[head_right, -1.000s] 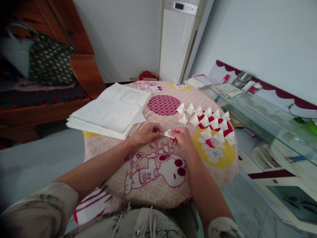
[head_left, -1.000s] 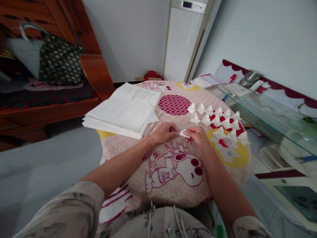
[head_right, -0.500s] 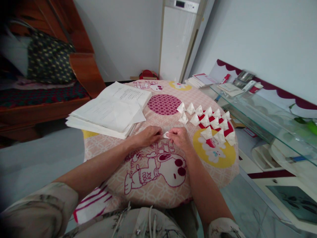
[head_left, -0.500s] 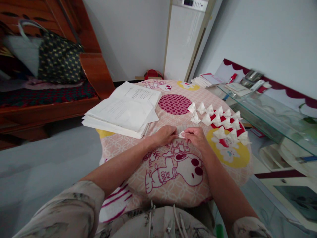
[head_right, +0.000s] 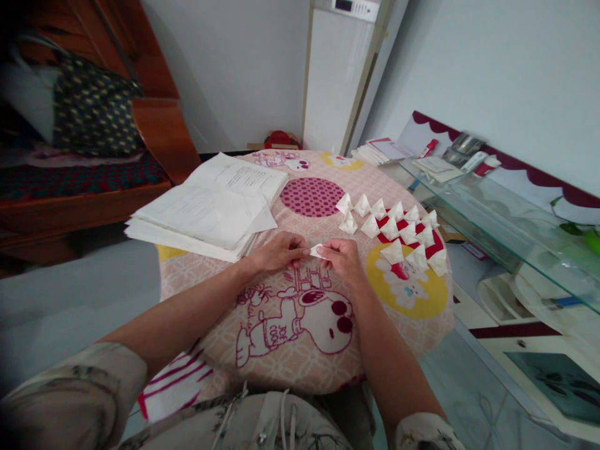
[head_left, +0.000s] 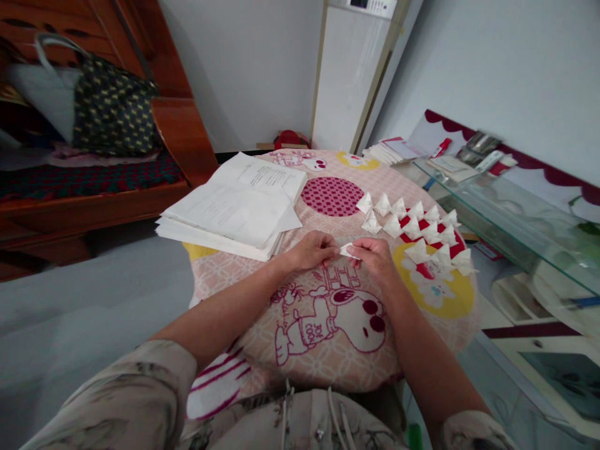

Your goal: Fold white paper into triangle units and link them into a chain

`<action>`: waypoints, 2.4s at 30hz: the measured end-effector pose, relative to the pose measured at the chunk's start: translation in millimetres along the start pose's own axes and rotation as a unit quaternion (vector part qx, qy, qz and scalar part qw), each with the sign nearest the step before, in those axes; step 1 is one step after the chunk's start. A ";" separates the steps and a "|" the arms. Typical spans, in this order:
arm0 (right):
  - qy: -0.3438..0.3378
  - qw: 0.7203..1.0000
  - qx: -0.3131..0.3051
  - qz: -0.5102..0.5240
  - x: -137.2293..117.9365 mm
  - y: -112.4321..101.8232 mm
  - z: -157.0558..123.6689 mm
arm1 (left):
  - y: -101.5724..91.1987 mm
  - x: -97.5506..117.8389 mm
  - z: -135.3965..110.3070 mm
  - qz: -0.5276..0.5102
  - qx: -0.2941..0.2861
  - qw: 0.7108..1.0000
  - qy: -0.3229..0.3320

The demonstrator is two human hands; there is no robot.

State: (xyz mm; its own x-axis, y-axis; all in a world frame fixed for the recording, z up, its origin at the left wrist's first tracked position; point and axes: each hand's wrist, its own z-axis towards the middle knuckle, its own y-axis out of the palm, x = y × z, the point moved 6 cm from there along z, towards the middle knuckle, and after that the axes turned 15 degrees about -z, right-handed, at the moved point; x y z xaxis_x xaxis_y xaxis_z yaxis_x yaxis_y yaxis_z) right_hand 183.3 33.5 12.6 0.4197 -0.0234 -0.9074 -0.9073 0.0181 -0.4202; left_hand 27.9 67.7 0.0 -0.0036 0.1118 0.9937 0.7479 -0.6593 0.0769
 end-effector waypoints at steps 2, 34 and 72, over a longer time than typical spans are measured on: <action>0.012 0.999 -0.009 0.033 0.6 1.7 -1.1 | 3.2 3.0 -1.5 -0.037 -0.001 0.999 -0.012; 0.021 0.991 -0.120 0.060 -2.4 21.3 -8.4 | 3.9 0.0 -3.2 -0.167 0.051 0.984 -0.033; -0.009 0.996 0.007 0.090 7.1 26.1 -40.7 | -0.6 -6.8 -24.9 -0.163 0.023 0.986 0.006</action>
State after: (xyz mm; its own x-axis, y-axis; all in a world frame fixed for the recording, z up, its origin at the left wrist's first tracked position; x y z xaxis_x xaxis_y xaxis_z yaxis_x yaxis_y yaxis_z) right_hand 161.6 -6.9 -4.3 0.2512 -0.0008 -0.9679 -0.9674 0.0346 -0.2511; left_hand 10.9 48.8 -4.7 -0.2557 0.3039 0.9178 0.7351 -0.5554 0.3887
